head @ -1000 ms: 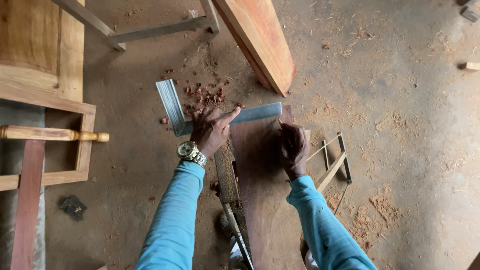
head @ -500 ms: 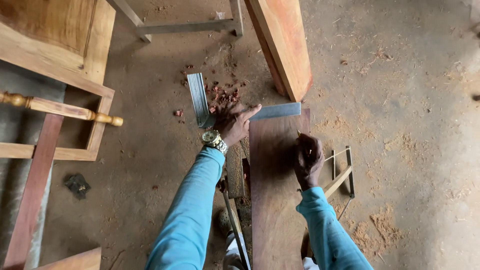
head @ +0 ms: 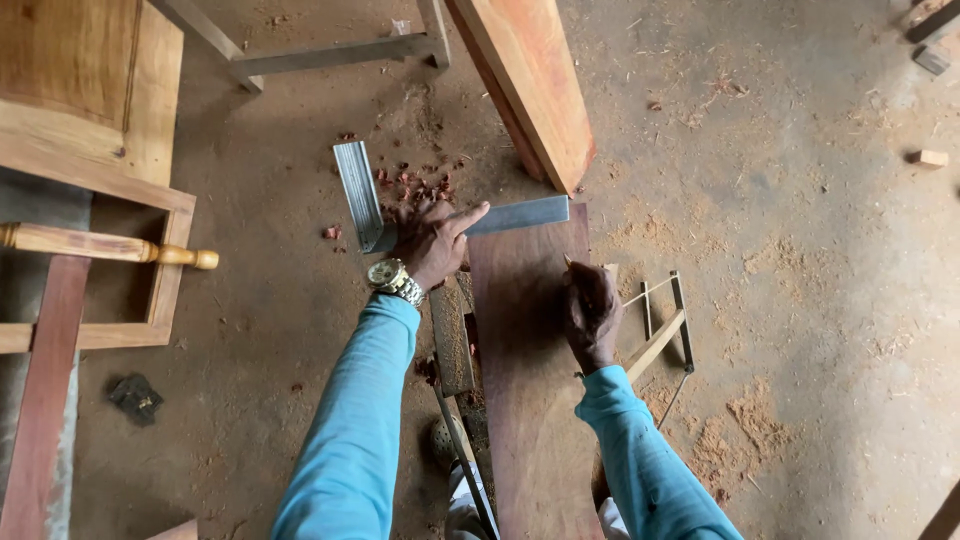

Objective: Marking a wooden plank with a pencil using a try square for measurement.

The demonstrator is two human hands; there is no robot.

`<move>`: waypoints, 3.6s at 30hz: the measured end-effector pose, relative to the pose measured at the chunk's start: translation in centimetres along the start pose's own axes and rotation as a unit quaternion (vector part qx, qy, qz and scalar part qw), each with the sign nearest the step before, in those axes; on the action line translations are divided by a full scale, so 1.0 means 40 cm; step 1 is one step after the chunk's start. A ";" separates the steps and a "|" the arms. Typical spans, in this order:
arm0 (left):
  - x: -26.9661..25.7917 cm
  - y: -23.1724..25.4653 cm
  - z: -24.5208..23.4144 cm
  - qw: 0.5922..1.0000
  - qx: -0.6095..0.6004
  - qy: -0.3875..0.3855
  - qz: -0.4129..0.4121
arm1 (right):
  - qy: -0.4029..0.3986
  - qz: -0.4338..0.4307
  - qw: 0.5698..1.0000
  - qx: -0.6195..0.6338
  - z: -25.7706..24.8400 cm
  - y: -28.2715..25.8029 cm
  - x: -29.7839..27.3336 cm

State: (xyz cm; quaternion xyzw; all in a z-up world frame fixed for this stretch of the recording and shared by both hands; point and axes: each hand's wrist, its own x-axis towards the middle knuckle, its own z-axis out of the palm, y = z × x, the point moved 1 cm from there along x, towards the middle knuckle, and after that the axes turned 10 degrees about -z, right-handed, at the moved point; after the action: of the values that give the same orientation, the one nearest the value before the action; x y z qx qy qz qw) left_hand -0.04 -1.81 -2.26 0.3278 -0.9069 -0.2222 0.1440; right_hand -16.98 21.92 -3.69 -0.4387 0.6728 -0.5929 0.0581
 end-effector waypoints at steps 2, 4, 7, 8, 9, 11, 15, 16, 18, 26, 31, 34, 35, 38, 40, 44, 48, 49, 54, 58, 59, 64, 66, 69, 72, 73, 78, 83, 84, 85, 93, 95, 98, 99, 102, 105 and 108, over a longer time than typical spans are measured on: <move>-0.001 0.025 -0.030 1.000 0.020 -0.002 0.002 | 0.004 0.002 1.000 0.027 0.007 0.019 -0.006; -0.001 0.048 -0.051 0.999 0.041 -0.003 0.005 | 0.008 0.005 0.999 0.053 0.009 0.025 -0.009; 0.002 0.072 -0.074 0.996 0.092 0.014 0.010 | 0.006 -0.002 1.000 0.015 0.010 0.019 -0.005; 0.003 0.076 -0.080 0.995 0.097 -0.001 -0.010 | 0.006 -0.019 1.000 0.023 0.010 0.020 -0.007; 0.002 0.081 -0.085 0.994 0.102 -0.016 -0.029 | 0.006 -0.035 0.999 0.031 0.011 0.020 -0.009; 0.004 0.053 -0.062 0.994 0.095 -0.037 -0.038 | 0.003 -0.036 0.999 0.022 0.008 0.016 -0.004; 0.003 0.049 -0.056 0.990 0.136 -0.020 -0.039 | 0.011 -0.024 1.000 0.004 0.011 0.001 0.006; 0.002 0.052 -0.056 0.990 0.135 -0.021 -0.038 | 0.012 -0.023 1.000 0.003 0.010 0.004 0.008; -0.002 0.057 -0.054 0.990 0.132 -0.016 -0.054 | 0.001 -0.035 0.999 -0.010 0.009 0.010 0.009; -0.005 0.087 -0.072 0.987 0.139 -0.029 -0.070 | 0.006 -0.041 0.999 -0.010 0.008 0.012 0.011; -0.007 0.097 -0.089 0.989 0.136 -0.019 -0.048 | 0.013 -0.047 0.999 -0.006 0.010 0.010 0.009; -0.005 0.108 -0.098 0.990 0.134 -0.006 -0.032 | 0.017 -0.052 0.999 -0.005 0.010 0.016 0.005; -0.005 0.110 -0.100 0.990 0.134 -0.004 -0.031 | 0.015 -0.046 0.999 0.010 0.009 0.015 0.005; -0.006 0.114 -0.104 0.991 0.130 0.000 -0.028 | 0.011 -0.026 0.999 0.035 0.009 0.012 0.003; -0.005 0.105 -0.096 0.992 0.126 0.003 -0.027 | 0.008 -0.013 0.999 0.046 0.009 0.012 0.004; -0.002 0.077 -0.068 0.992 0.119 -0.001 -0.031 | 0.009 -0.050 0.999 -0.001 0.006 0.010 0.007; -0.011 0.106 -0.092 0.991 0.127 0.027 -0.007 | 0.006 -0.026 0.999 0.021 0.007 0.018 0.002; -0.009 0.107 -0.088 0.991 0.132 0.029 -0.012 | 0.003 -0.027 0.999 0.027 0.002 0.018 0.003; -0.008 0.093 -0.071 0.993 0.119 0.013 -0.008 | -0.004 -0.012 1.000 -0.012 -0.006 0.011 0.006; -0.007 0.090 -0.070 0.991 0.131 0.024 0.000 | 0.005 -0.031 0.999 -0.034 -0.004 0.000 0.013; -0.008 0.090 -0.070 0.991 0.128 0.027 0.003 | 0.003 -0.028 0.999 -0.029 -0.006 -0.002 0.013; -0.012 0.093 -0.084 0.993 0.116 0.031 0.005 | 0.002 -0.018 0.999 -0.028 0.004 0.004 0.010; -0.009 0.102 -0.095 0.993 0.113 0.028 0.018 | 0.004 -0.002 1.000 -0.007 0.006 0.013 0.007; -0.014 0.099 -0.089 0.992 0.121 0.034 0.007 | -0.001 0.008 0.995 0.104 0.005 0.021 -0.002; -0.002 0.074 -0.075 0.991 0.127 -0.017 -0.038 | -0.002 0.010 1.000 0.009 0.012 0.006 0.027; -0.001 0.070 -0.073 0.991 0.126 -0.019 -0.035 | 0.001 0.011 1.000 0.006 0.016 0.008 0.031; -0.008 0.063 -0.076 0.991 0.131 -0.023 -0.034 | -0.002 -0.061 0.998 -0.017 0.020 -0.014 0.070; -0.008 0.083 -0.094 0.989 0.147 -0.016 -0.018 | -0.007 -0.100 0.995 -0.009 0.018 0.014 0.098; -0.010 0.085 -0.099 0.989 0.146 -0.019 -0.016 | -0.014 -0.099 0.995 -0.025 0.017 0.016 0.100; -0.007 0.083 -0.098 0.989 0.145 -0.019 -0.016 | -0.014 -0.098 0.995 -0.026 0.016 0.016 0.102; -0.005 0.109 -0.113 0.989 0.144 -0.016 -0.015 | -0.009 -0.071 0.997 -0.017 0.023 0.064 0.083; -0.002 0.105 -0.110 0.989 0.145 -0.015 -0.012 | -0.007 -0.072 0.997 -0.015 0.024 0.063 0.087; -0.005 0.103 -0.110 0.989 0.148 -0.010 -0.004 | -0.006 -0.076 0.997 -0.015 0.023 0.056 0.090; -0.007 0.104 -0.111 0.989 0.149 -0.004 0.002 | -0.007 -0.080 0.997 -0.016 0.022 0.053 0.092; -0.004 0.077 -0.088 0.985 0.171 0.010 0.006 | -0.010 -0.080 0.997 -0.003 0.019 0.040 0.096; -0.005 0.090 -0.097 0.985 0.171 0.004 0.001 | -0.016 -0.050 0.999 -0.009 0.020 0.046 0.090; -0.005 0.090 -0.099 0.986 0.165 0.002 0.002 | -0.016 -0.055 0.998 0.003 0.019 0.042 0.092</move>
State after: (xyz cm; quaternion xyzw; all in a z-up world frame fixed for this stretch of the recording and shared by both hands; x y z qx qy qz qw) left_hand -0.20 -0.45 2.90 0.3454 -0.9316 -0.0681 0.0903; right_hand -19.64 18.80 -3.72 -0.4840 0.6450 -0.5902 0.0377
